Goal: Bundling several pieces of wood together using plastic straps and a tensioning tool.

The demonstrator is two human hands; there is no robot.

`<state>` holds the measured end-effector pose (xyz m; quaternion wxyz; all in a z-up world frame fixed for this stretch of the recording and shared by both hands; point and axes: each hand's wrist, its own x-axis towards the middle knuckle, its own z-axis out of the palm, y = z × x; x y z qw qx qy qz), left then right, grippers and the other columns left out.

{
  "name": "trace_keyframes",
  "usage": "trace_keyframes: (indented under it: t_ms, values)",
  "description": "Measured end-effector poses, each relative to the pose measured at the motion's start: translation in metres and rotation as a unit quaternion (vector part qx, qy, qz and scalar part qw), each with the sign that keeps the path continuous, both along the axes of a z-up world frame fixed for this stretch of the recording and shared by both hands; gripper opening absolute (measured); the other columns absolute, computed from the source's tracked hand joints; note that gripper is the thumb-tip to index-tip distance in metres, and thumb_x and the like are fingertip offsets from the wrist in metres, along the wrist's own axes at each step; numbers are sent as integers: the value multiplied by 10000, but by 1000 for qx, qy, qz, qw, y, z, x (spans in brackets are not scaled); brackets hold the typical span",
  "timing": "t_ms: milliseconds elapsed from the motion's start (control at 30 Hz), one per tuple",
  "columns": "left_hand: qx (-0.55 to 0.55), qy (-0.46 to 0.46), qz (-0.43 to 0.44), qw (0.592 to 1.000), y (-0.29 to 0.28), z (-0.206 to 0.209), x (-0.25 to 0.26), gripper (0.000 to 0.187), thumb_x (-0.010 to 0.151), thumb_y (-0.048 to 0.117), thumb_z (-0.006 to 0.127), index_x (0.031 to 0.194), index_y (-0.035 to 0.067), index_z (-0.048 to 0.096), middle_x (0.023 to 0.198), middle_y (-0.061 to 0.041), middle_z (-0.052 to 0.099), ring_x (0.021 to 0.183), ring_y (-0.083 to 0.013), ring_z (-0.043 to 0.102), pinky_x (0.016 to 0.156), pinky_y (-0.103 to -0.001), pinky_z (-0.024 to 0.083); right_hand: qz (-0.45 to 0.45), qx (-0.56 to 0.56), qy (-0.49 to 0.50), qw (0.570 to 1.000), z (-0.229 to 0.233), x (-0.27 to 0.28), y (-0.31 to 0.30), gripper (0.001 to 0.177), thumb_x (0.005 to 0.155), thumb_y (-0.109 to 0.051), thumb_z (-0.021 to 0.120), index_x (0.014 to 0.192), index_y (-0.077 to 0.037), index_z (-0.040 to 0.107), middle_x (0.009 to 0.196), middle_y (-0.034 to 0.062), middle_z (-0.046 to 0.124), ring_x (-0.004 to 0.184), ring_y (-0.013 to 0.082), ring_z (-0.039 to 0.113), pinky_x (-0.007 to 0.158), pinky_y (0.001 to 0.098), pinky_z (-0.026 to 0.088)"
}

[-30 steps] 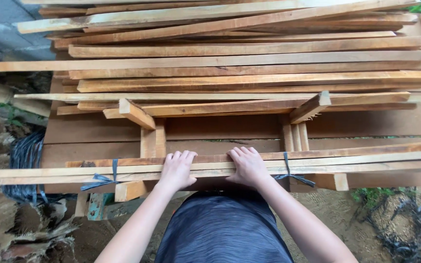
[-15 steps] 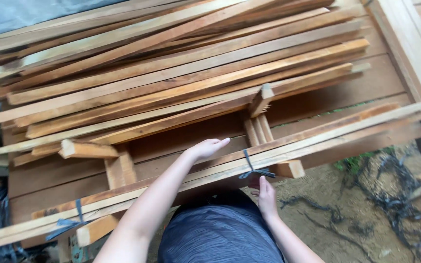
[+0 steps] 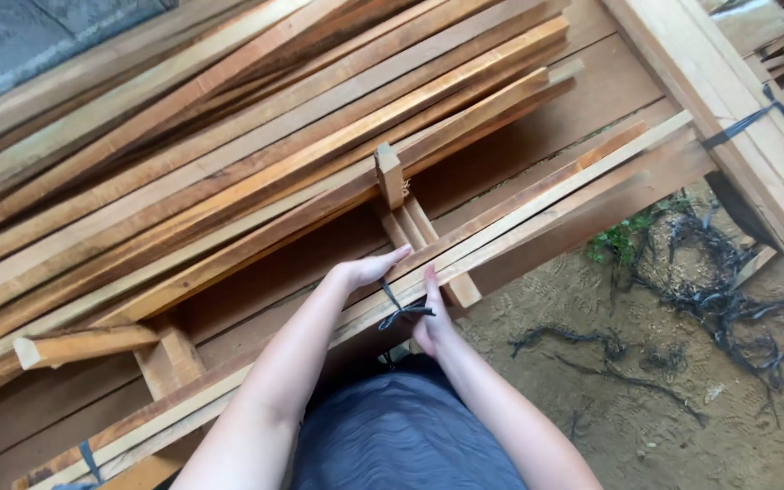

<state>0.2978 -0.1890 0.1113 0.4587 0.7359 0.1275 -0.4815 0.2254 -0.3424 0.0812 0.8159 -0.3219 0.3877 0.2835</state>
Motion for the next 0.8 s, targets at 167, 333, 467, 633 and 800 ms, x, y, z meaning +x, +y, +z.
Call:
trace_keyframes:
  t_ms: [167,333,467,633,800]
  values:
    - [-5,-12,38,999,0,31,-16,1051,848,833,435,1533,35,450,1623,-176,366,1541,-323,261,1308,-443,138,-20,66,-17,997,42,4,9,1043,865,-761,581,1597,-72,305,1640,215,321,1492,386,359,1235,584,254]
    - [45,1,0,999,3,-6,-9,1079,784,923,438,1495,117,534,1589,-139,449,1525,-304,314,1281,-436,200,14,49,-27,998,15,6,0,1001,890,-723,597,1596,-73,314,1631,205,343,1482,352,390,1232,557,288]
    - [81,-42,-57,994,5,-32,-10,1035,813,955,292,1413,180,624,1516,-136,536,1482,-314,391,1246,-448,277,21,24,-38,999,42,5,3,1066,880,-750,579,1613,-50,251,1652,223,289,1492,375,362,1246,579,240]
    - [174,-138,-69,972,17,8,-51,684,862,869,368,1230,413,721,1278,-12,717,1312,-241,592,1094,-404,463,-29,-27,-1,999,61,-21,9,1088,882,-712,621,1617,-34,192,1632,244,305,1480,389,369,1259,596,178]
    - [-194,-355,353,844,46,23,-137,250,978,74,558,1165,14,712,1152,-124,773,1053,-201,736,900,-281,577,175,-21,-26,984,64,-61,-5,377,1060,-384,419,1111,-29,536,1268,241,708,1206,325,684,1005,442,515]
